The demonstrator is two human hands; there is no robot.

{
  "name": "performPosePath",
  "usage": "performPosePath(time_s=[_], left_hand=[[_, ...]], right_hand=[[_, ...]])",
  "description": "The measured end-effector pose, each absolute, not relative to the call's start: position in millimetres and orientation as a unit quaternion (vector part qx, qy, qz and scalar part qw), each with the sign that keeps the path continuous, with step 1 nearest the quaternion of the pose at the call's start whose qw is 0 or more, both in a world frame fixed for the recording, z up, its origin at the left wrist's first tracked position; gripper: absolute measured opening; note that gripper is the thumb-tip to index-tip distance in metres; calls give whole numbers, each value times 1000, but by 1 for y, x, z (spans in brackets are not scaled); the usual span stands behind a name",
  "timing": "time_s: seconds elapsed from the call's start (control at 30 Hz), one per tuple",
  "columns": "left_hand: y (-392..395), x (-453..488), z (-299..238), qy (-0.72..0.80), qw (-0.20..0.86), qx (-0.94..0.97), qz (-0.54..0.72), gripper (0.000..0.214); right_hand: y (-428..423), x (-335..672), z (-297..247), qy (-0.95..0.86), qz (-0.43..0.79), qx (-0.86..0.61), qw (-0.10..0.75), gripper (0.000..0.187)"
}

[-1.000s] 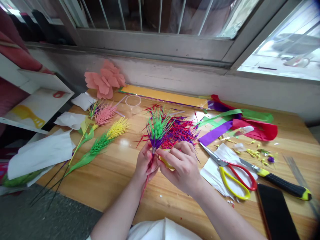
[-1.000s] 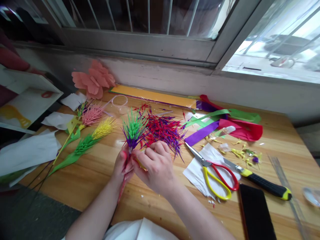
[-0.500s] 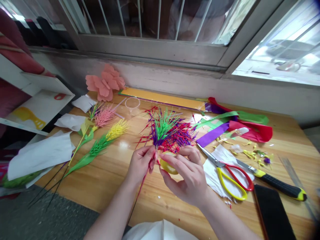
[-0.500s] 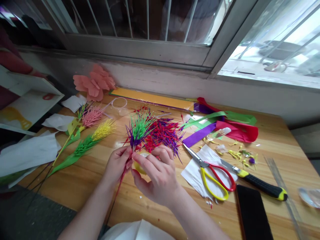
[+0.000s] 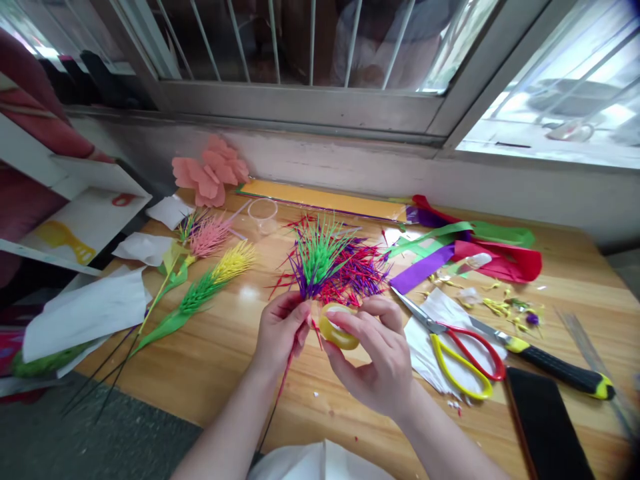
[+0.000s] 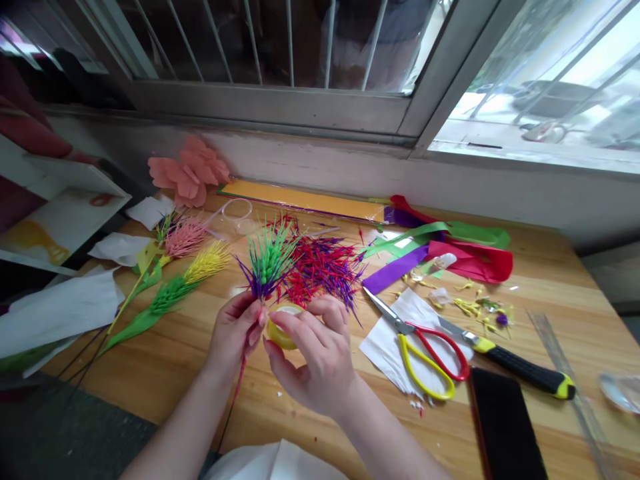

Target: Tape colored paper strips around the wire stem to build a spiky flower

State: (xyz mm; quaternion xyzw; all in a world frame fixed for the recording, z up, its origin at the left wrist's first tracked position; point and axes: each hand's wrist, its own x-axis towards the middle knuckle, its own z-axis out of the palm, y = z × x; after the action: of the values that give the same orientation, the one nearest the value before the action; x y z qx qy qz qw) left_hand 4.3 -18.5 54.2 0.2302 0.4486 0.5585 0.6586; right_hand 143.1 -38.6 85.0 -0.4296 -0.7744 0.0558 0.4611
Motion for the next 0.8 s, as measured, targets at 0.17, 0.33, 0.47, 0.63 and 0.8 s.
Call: performPosePath(time_s=[0.17, 0.33, 0.47, 0.63, 0.8], left_hand=[[-17, 5, 55, 434, 677, 252, 538, 30], [-19, 8, 61, 441, 692, 262, 507, 38], [-21, 8, 62, 425, 709, 244, 506, 39], [-20, 8, 62, 393, 719, 243, 519, 37], [-19, 13, 63, 449, 679, 222, 537, 30]], right_hand=[[-39, 144, 86, -760, 51, -427, 487, 32], [-42, 141, 84, -753, 62, -426, 498, 31], [-43, 140, 84, -750, 66, -420, 507, 31], [-41, 143, 86, -753, 73, -417, 503, 32], [-40, 142, 88, -756, 71, -415, 502, 30]])
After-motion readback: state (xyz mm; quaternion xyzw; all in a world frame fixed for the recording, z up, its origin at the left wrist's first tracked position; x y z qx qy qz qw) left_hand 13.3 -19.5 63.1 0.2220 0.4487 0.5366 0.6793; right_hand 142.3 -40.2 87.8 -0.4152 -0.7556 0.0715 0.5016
